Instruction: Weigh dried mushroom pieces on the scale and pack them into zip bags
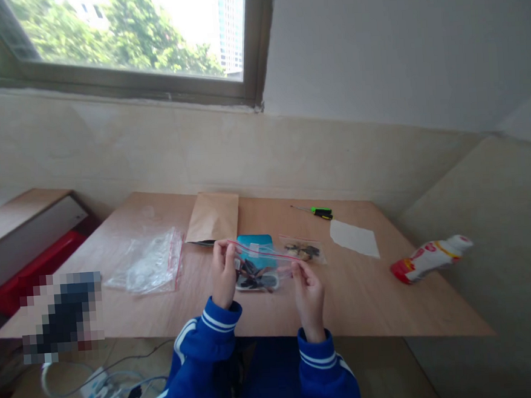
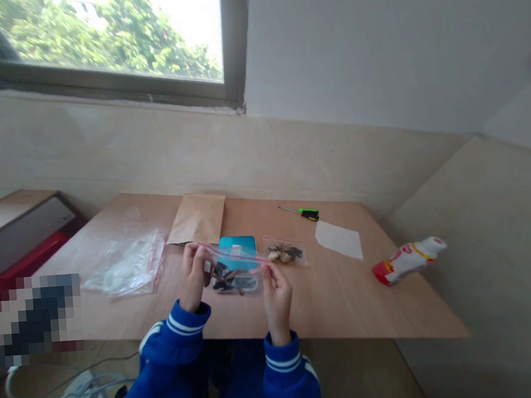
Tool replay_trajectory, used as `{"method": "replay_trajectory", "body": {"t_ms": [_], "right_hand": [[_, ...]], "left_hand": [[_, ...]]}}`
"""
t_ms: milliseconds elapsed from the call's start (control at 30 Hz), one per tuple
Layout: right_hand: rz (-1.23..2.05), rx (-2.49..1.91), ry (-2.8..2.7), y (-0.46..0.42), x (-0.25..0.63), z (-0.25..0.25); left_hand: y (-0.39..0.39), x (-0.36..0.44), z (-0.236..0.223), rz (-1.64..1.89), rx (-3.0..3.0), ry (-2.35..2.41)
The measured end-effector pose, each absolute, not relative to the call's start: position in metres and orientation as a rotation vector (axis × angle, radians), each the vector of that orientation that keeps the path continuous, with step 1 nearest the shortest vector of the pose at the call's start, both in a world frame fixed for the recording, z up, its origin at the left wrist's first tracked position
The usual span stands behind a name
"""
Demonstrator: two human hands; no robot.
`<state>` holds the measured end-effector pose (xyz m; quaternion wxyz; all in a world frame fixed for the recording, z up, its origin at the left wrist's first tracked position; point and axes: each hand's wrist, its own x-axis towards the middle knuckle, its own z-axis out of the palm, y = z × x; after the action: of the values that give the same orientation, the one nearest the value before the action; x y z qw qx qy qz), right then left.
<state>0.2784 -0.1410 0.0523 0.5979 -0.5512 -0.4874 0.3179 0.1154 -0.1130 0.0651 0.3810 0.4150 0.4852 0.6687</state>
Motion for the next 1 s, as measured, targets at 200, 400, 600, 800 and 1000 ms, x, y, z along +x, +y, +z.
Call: {"method": "replay_trajectory", "body": {"t_ms": [200, 400, 600, 800, 1000], "right_hand": [[0.724, -1.282, -1.079, -0.13, 0.289, 0.055], [0.616, -1.285, -1.08, -0.133, 0.28, 0.051], [0.658, -1.233, -1.082, -0.133, 0.252, 0.044], [0.245, -1.257, -1.354, -0.12, 0.229, 0.058], [0.214, -1.09, -1.816, -0.119, 0.206, 0.077]], "left_hand": [[-0.107, 0.122, 0.067, 1.545, 0.991, 1.104], [-0.11, 0.102, 0.06, 1.39, 0.99, 1.055], [-0.117, 0.079, 0.051, 1.473, 1.047, 1.103], [-0.12, 0.059, 0.057, 1.496, 1.397, 1.111], [-0.121, 0.055, 0.064, 1.562, 1.589, 1.134]]}}
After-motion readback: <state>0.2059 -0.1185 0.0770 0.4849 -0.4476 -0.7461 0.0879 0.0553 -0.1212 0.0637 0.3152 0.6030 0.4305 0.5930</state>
